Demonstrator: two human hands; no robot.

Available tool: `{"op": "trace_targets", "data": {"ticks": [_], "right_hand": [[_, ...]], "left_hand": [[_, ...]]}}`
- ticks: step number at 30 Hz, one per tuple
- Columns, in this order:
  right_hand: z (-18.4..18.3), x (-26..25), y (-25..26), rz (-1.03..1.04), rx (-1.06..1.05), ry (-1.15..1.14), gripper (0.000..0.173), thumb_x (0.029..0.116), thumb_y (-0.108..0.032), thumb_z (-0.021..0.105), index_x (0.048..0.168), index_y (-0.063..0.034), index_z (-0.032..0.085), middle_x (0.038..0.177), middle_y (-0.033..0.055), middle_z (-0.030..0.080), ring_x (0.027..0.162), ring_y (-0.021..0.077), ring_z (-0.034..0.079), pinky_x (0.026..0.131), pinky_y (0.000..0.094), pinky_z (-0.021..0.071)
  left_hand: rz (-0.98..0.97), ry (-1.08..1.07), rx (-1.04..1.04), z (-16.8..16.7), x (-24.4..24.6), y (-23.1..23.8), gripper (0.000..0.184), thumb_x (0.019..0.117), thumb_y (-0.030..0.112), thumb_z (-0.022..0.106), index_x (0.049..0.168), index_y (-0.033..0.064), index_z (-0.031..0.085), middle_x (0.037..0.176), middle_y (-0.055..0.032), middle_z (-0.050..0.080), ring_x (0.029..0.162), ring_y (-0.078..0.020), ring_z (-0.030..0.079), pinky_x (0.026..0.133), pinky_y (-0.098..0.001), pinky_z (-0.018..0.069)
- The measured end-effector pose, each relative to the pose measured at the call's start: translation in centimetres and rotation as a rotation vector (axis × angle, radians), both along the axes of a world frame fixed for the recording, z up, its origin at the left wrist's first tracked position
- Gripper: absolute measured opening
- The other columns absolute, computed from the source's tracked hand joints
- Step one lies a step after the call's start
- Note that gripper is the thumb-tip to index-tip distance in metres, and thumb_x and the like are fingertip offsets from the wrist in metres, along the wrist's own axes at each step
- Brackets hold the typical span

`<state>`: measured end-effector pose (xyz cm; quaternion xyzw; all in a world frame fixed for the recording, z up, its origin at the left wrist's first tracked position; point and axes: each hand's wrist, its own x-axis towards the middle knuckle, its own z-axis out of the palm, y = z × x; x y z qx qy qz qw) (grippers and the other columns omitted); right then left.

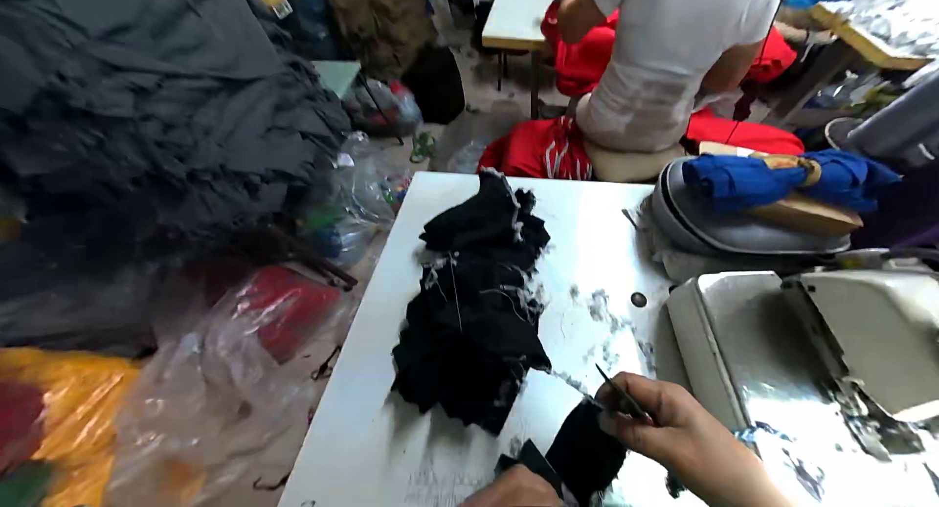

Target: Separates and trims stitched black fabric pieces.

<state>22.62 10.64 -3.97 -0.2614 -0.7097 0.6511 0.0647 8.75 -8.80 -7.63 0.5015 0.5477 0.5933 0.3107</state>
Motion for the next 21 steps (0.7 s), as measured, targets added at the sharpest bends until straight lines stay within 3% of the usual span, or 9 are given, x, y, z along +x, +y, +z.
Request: {"op": "trace_targets", "data": {"ticks": [2,5,7,12,14,16,18,21], "right_hand": [[-0.1,0.2,-0.4,-0.028,-0.072,-0.047,0.010,0.0940,-0.013,0.062,0.101,-0.0088,0.068,0.073,-0.0148,0.054,0.057,-0.0104,0.044,0.052,0.0100,0.0370],[-0.4,1.0,-1.1,-0.009,-0.190,-0.035,0.012,0.0941,-0.010,0.062,0.105,-0.0082,0.068,0.076,-0.0147,0.060,0.058,-0.0108,0.049,0.053,0.0094,0.0404],[-0.4,1.5,-1.5,-0.001,-0.253,-0.019,0.014,0.0934,-0.007,0.062,0.105,-0.0078,0.068,0.076,-0.0156,0.059,0.057,-0.0115,0.046,0.052,0.0088,0.0379],[-0.6,1.8,-2.2,-0.023,-0.264,-0.030,0.015,0.0940,-0.005,0.060,0.106,-0.0073,0.069,0.076,-0.0161,0.058,0.058,-0.0124,0.045,0.053,0.0082,0.0378],[-0.8,1.9,-2.3,0.000,-0.196,-0.020,0.018,0.0937,-0.005,0.060,0.109,-0.0039,0.070,0.081,-0.0123,0.062,0.063,-0.0123,0.048,0.057,0.0083,0.0396],[-0.7,2.0,-2.4,0.033,-0.108,0.015,0.021,0.0934,-0.003,0.059,0.111,0.0019,0.070,0.089,-0.0027,0.068,0.073,-0.0097,0.054,0.066,0.0095,0.0439],[-0.8,2.0,-2.6,0.057,-0.003,0.057,0.024,0.0919,0.001,0.059,0.112,0.0057,0.071,0.096,0.0083,0.072,0.081,-0.0032,0.061,0.074,0.0130,0.0484],[-1.2,2.0,-2.7,0.095,0.077,0.140,0.025,0.0904,0.004,0.059,0.112,0.0062,0.072,0.101,0.0132,0.073,0.087,0.0003,0.064,0.079,0.0134,0.0491]], "left_hand": [[0.008,-0.049,-0.019,0.4,0.0,0.3,0.027,0.1052,0.019,0.054,0.096,-0.0045,0.065,0.097,-0.0084,0.068,0.101,0.0011,0.062,0.093,-0.0164,0.0492],[0.012,-0.048,-0.031,0.4,0.2,0.9,0.026,0.1048,0.021,0.054,0.099,-0.0026,0.065,0.097,-0.0071,0.068,0.099,0.0021,0.062,0.090,-0.0145,0.0493],[0.025,-0.080,-0.068,0.4,0.5,1.3,0.026,0.1037,0.021,0.056,0.100,-0.0022,0.067,0.097,-0.0048,0.069,0.098,0.0041,0.062,0.090,-0.0138,0.0494],[0.029,-0.195,-0.112,-0.1,0.8,2.0,0.022,0.0999,0.024,0.061,0.102,0.0045,0.070,0.097,0.0046,0.070,0.097,0.0084,0.061,0.089,-0.0126,0.0503],[0.071,-0.231,-0.155,-0.3,0.9,2.0,0.018,0.0980,0.024,0.063,0.105,0.0092,0.071,0.099,0.0108,0.070,0.096,0.0106,0.062,0.088,-0.0124,0.0519],[0.116,-0.273,-0.218,-0.2,1.0,2.2,0.013,0.0963,0.018,0.066,0.107,0.0105,0.068,0.100,0.0157,0.071,0.093,0.0113,0.063,0.084,-0.0130,0.0543],[0.125,-0.337,-0.280,0.0,1.0,2.4,0.019,0.0941,0.008,0.067,0.113,0.0068,0.063,0.099,0.0162,0.070,0.089,0.0086,0.065,0.082,-0.0156,0.0559],[0.060,-0.381,-0.298,0.0,0.7,2.3,0.028,0.0956,0.010,0.065,0.122,0.0018,0.063,0.105,0.0145,0.072,0.096,0.0066,0.066,0.088,-0.0179,0.0562]]}}
